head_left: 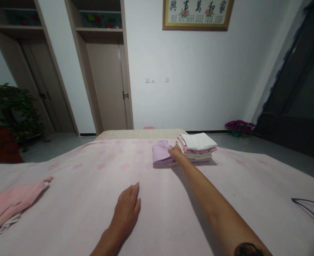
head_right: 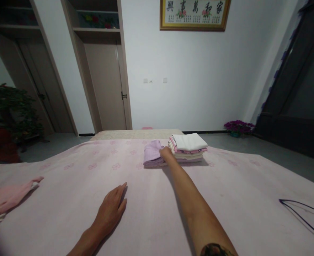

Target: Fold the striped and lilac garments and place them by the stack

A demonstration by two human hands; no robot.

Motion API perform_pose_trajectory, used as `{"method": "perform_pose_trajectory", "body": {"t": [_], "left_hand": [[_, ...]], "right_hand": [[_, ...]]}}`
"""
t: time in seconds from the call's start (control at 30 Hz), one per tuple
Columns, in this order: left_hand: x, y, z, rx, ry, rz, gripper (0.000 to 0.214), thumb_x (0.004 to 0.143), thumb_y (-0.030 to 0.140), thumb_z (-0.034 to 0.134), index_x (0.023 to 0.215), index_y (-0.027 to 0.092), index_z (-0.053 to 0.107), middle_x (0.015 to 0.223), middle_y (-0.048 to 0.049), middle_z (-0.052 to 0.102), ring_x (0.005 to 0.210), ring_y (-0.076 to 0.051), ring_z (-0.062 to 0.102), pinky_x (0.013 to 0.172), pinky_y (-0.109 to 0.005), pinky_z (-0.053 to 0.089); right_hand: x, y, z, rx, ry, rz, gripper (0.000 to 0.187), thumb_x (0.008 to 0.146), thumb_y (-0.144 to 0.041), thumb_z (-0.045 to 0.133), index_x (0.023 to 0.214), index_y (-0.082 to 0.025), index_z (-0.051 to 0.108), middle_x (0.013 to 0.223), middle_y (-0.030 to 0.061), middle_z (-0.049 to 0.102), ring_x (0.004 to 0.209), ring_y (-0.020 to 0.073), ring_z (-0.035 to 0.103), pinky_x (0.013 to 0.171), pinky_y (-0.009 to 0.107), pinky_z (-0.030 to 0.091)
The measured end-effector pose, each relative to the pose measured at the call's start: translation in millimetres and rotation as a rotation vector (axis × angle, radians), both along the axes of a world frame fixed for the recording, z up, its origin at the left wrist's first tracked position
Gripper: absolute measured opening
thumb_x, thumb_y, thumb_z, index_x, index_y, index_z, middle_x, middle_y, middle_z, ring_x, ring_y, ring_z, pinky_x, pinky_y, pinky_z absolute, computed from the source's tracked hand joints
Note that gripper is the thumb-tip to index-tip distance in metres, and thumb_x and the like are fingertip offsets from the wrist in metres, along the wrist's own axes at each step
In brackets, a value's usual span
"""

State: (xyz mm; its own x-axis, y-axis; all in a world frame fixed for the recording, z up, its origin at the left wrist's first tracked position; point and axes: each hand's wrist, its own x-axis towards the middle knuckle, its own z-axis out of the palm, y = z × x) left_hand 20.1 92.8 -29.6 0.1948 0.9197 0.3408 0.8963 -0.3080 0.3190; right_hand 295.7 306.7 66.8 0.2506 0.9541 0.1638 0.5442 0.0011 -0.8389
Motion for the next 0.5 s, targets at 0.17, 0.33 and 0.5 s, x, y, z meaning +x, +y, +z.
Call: {"method": "perform_pose_trajectory", "body": {"t": [0.17,0.33,0.5], "left_hand": [[1,0,0.5,0.015,-0.008,-0.002,0.054,0.094,0.024,0.041,0.146,0.013,0.048,0.142,-0.0159,0.057,0.132,-0.027,0.052,0.114,-0.046,0.039],[0,2,-2.1,0.043,0.023,-0.009,0.049,0.094,0.023,0.042,0.14,0.014,0.055,0.14,-0.0142,0.059,0.132,-0.027,0.052,0.114,-0.046,0.039],[-1,3,-5.5,0.082,0.037,-0.013,0.045,0.095,0.023,0.043,0.135,0.013,0.06,0.139,-0.0146,0.06,0.131,-0.027,0.053,0.113,-0.048,0.04]], "right_hand": [[-20,-11,11.3,0.053,-0.361,0.02,0.047,0.093,-0.016,0.05,0.138,-0.006,0.052,0.148,0.0265,0.046,0.14,0.0334,0.039,0.115,0.045,0.028],[-38,-24,-1.2,0.132,-0.748,0.197,0.057,0.099,-0.035,0.043,0.153,-0.017,0.036,0.164,0.0129,0.026,0.152,0.0254,0.013,0.122,0.044,0.006],[-29,-28,-26.2,0.02,-0.985,0.26,0.053,0.102,-0.042,0.037,0.149,-0.017,0.043,0.16,0.0142,0.034,0.15,0.0262,0.022,0.119,0.05,0.012]]}}
